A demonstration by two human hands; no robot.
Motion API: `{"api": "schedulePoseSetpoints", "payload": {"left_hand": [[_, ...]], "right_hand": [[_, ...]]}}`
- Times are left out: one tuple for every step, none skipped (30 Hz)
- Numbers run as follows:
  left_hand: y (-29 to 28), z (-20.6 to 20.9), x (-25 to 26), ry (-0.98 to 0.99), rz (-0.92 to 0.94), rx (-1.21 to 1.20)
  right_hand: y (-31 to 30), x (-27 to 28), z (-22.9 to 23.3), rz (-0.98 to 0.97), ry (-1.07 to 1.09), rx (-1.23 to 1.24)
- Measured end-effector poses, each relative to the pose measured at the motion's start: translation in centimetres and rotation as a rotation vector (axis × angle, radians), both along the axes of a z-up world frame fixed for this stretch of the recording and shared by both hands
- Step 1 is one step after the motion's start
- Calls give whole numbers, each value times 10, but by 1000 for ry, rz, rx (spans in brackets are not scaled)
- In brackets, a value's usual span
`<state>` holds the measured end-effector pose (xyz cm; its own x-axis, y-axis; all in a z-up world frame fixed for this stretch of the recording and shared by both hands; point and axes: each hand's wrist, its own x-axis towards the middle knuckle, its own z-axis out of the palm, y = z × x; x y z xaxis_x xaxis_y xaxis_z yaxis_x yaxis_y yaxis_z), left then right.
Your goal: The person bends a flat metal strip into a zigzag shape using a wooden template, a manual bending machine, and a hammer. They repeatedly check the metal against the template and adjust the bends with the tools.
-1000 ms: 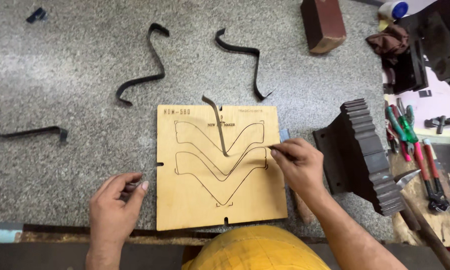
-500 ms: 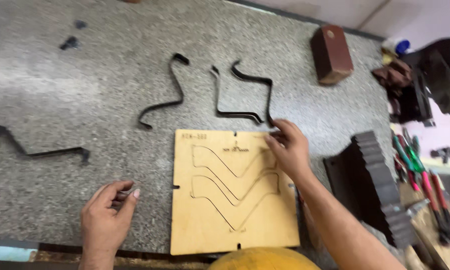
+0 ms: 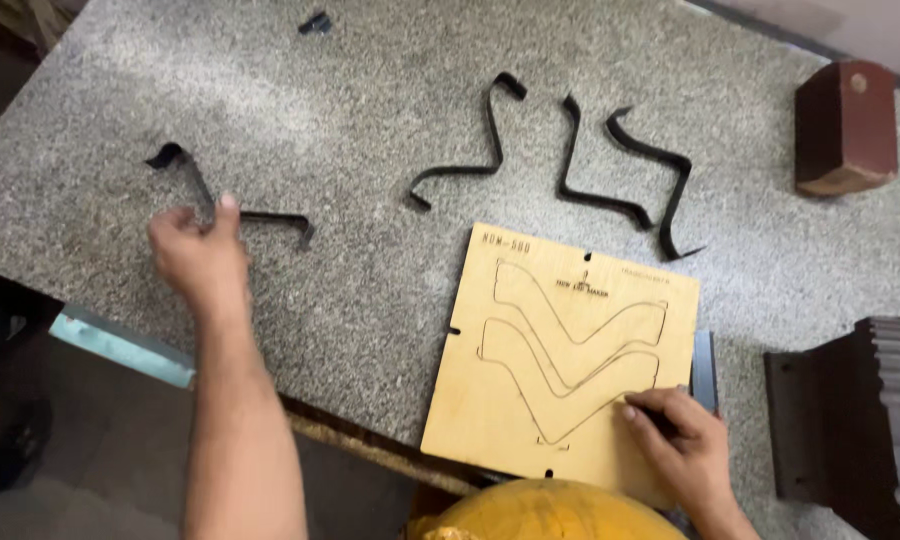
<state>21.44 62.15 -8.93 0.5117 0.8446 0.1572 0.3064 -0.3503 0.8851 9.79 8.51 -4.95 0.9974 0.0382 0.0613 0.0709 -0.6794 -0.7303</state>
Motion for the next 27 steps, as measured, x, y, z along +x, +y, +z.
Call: {"api": "schedulePoseSetpoints", "payload": {"left_hand": [[5,-3,9,54,61,-141],[9,-4,22,99,114,-283],[14,-4,31,98,101,-268],[19,-4,38,95,89,-256],[21,-2,40,91,76,-243],[22,3,39,61,29,-247],[18,9,33,32,-18,-252],[8,16,33,1,-83,-256],[-4,25,27,-28,-179,-216],[-15,37,19,-53,-283,-175],[-29,48,13,55,-341,-170],[-48,55,-3,184,-402,-168],[-67,62,-16,99,-613,21],[-88,66,-34,26,-824,191],[-110,69,-43,69,-996,292],[-134,73,-49,93,-1149,402],[-160,74,-52,172,-1283,454],[-183,76,-58,260,-1408,508],[-207,75,-61,268,-1475,537],[-225,74,-64,272,-1532,573],[-236,73,-69,230,-1533,559],[-246,72,-71,181,-1532,551],[-253,70,-73,131,-1530,543],[-258,69,-75,95,-1515,534],[-262,67,-77,60,-1499,525],[-263,66,-81,30,-1479,512],[-266,65,-84,12,-1510,492]], "right_hand": [[2,1,2,-4,23,-30],[4,4,4,-14,36,-59],[8,8,7,-29,66,-68],[11,11,10,-44,94,-78],[14,12,14,-59,121,-88],[17,12,18,-50,117,-71],[16,9,22,-41,113,-54],[17,6,25,-49,106,-36],[16,10,24,-20,74,-30],[15,14,21,2,45,-24],[12,19,17,23,16,-21],[8,13,13,8,12,5],[4,14,7,-7,7,30],[-2,7,4,-22,29,49],[-6,-3,3,-57,68,108],[-9,-2,3,-74,90,170],[-11,-5,6,-106,88,179],[-10,-7,8,-128,91,192],[-10,-12,12,-151,93,205],[-10,-14,14,-159,100,178],[-10,-16,16,-167,107,151],[-11,-20,20,-175,104,125],[-12,-26,23,-171,101,140],[-14,-30,25,-172,94,155],[-17,-33,27,-173,87,170],[-19,-37,29,-170,68,146],[-21,-40,31,-168,49,122]]}}
